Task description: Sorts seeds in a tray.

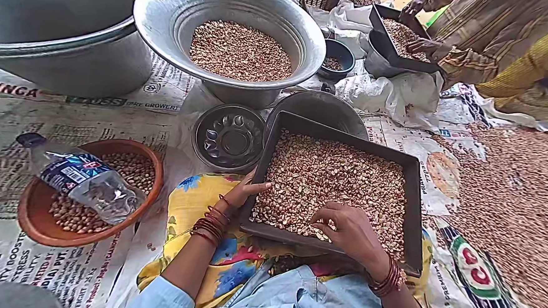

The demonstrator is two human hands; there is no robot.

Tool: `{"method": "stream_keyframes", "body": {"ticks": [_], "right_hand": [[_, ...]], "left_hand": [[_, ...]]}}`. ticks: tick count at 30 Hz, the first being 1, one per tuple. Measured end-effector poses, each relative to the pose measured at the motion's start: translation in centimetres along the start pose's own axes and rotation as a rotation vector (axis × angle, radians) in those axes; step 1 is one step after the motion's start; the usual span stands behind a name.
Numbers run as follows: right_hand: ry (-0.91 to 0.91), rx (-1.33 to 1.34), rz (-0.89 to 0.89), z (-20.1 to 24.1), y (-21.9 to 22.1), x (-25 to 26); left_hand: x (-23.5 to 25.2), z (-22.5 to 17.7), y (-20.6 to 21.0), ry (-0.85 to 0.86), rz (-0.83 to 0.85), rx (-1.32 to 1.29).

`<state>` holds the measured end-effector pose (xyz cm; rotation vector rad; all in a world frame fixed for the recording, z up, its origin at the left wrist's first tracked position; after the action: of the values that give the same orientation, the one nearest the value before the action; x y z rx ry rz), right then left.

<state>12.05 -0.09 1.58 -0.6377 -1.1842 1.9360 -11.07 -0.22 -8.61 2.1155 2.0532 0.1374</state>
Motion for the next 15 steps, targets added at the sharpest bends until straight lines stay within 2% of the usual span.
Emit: {"method": "stream_keyframes", "body": {"ticks": [3,9,11,15], "right_hand": [[0.01,-0.1,-0.085,-0.3,2.0,-0.6],[0.051,-0.107,-0.02,-0.8,3.9,-0.3],[0.093,0.064,-0.051,-1.8,3.3,-0.1],[0.276,0.646,-0.067,-3.4,2.4,0.9]], "left_hand": [[0.0,0.2,0.0,0.005,0.001,-0.001],[-0.1,0.4,-0.1,0.012,0.004,0.006],[-0.1,0.4,-0.1,0.011,0.004,0.01],[0.0,0.4,-0.1,-0.008,0.0,0.002]]}}
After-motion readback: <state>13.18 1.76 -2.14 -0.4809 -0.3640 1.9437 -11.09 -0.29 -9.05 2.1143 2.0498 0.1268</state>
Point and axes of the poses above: each hand's wrist, its own x-axis towards the middle knuckle, its own y-axis out of the palm, z = x × y, the point moved 7 cm from there along x, towards the middle knuckle, and after that the axes turned 12 degrees about y, right-handed, at the moved point
